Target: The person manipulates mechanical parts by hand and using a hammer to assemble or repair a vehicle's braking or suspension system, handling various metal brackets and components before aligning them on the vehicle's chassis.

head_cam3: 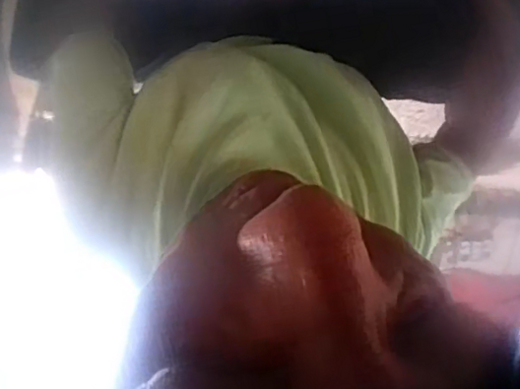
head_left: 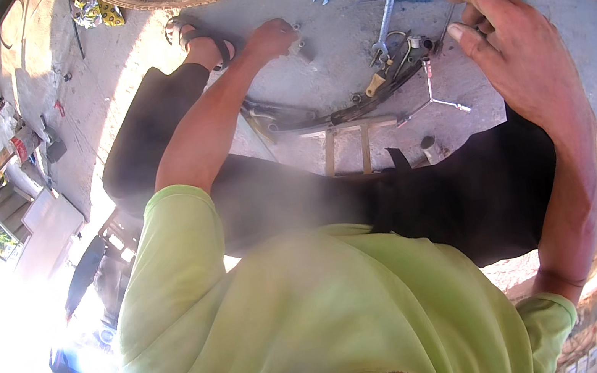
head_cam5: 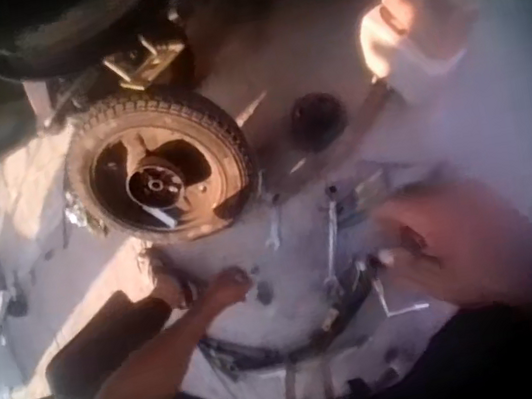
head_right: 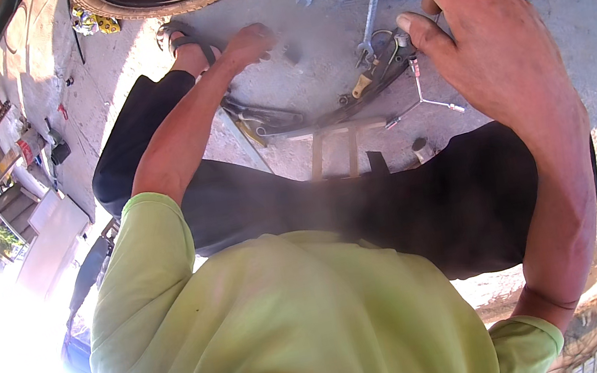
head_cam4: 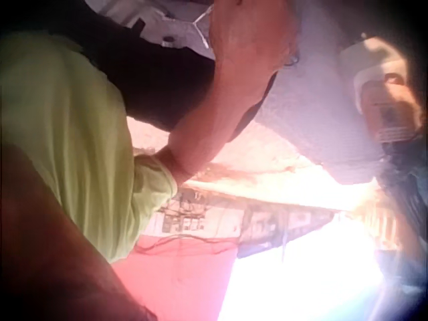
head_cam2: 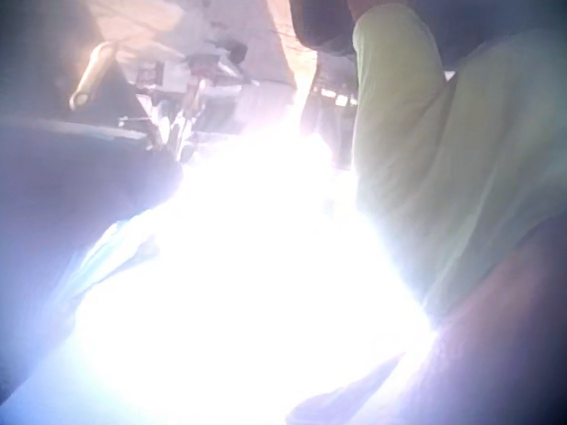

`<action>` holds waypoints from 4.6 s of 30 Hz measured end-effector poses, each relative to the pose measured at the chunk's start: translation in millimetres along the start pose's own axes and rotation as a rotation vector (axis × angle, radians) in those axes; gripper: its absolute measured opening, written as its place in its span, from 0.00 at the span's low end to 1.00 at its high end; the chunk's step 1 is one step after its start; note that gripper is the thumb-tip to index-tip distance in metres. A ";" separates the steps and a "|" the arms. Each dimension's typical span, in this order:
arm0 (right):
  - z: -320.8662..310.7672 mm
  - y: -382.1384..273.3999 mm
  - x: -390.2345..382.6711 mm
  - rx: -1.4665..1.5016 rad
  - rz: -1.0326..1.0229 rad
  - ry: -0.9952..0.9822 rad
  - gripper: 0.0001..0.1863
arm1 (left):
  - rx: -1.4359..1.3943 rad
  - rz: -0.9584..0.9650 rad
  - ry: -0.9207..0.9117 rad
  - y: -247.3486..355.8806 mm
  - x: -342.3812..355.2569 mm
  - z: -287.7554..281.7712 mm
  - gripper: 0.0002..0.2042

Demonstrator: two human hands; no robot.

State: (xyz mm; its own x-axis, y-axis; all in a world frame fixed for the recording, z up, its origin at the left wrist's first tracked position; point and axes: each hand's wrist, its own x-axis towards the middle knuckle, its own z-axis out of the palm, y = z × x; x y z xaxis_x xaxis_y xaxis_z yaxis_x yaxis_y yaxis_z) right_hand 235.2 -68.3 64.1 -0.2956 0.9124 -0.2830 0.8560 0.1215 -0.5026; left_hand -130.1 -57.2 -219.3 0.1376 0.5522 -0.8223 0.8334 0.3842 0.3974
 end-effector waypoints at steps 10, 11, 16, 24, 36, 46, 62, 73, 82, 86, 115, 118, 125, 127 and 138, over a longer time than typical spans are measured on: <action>-23.2 14.3 -5.8 0.138 0.133 -0.110 0.20 | 0.078 -0.170 0.350 -58.7 61.1 102.6 0.33; -24.9 17.8 -6.7 0.140 0.115 -0.090 0.20 | 0.077 -0.185 0.382 -61.6 65.5 108.5 0.33; -32.7 25.8 -13.3 0.179 0.095 -0.036 0.19 | 0.290 -0.223 0.344 -32.8 52.7 105.1 0.27; -34.5 54.3 -33.7 0.122 0.133 -0.011 0.22 | 0.369 0.105 0.137 -11.0 73.8 106.8 0.17; -56.3 71.9 -51.2 0.145 0.090 0.018 0.22 | -0.454 -0.026 0.022 58.7 62.8 96.5 0.13; -60.3 63.9 -55.9 0.106 0.059 0.019 0.24 | -0.170 0.545 0.512 162.8 59.6 54.4 0.13; -68.7 65.0 -59.8 0.125 0.003 -0.029 0.24 | 0.580 0.273 0.502 222.7 103.9 -46.6 0.20; -72.9 58.6 -59.7 0.136 -0.017 -0.087 0.26 | 0.798 0.470 0.038 211.5 175.2 -14.3 0.24; -70.4 57.1 -60.6 0.160 -0.065 -0.094 0.29 | 0.400 0.402 -0.202 223.0 150.3 -21.0 0.21; -67.8 60.1 -58.0 0.145 -0.116 -0.056 0.30 | 0.145 0.290 -0.213 229.0 135.4 1.3 0.20; -70.6 63.7 -61.0 0.168 -0.148 -0.062 0.27 | -0.332 0.016 -0.314 247.5 93.7 108.9 0.22; -69.7 66.1 -61.0 0.178 -0.137 -0.060 0.26 | -0.317 0.105 -0.141 237.4 98.0 88.7 0.20; -68.4 71.8 -64.3 0.253 -0.074 -0.140 0.27 | -0.460 0.239 0.261 222.5 209.9 54.2 0.22; -68.5 72.5 -63.2 0.239 -0.089 -0.135 0.27 | -0.375 0.144 0.279 243.7 226.6 43.8 0.26; -69.2 87.5 -63.7 0.279 -0.089 -0.142 0.24 | 0.162 0.358 0.606 242.4 277.1 62.1 0.26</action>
State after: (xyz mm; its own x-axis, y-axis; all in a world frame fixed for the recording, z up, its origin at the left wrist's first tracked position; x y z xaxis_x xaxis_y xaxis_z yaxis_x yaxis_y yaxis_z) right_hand 358.3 -88.7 94.6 -0.4369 0.8370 -0.3294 0.6807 0.0683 -0.7294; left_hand 143.3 143.0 -376.1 0.1355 0.9550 -0.2638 0.8680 0.0140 0.4964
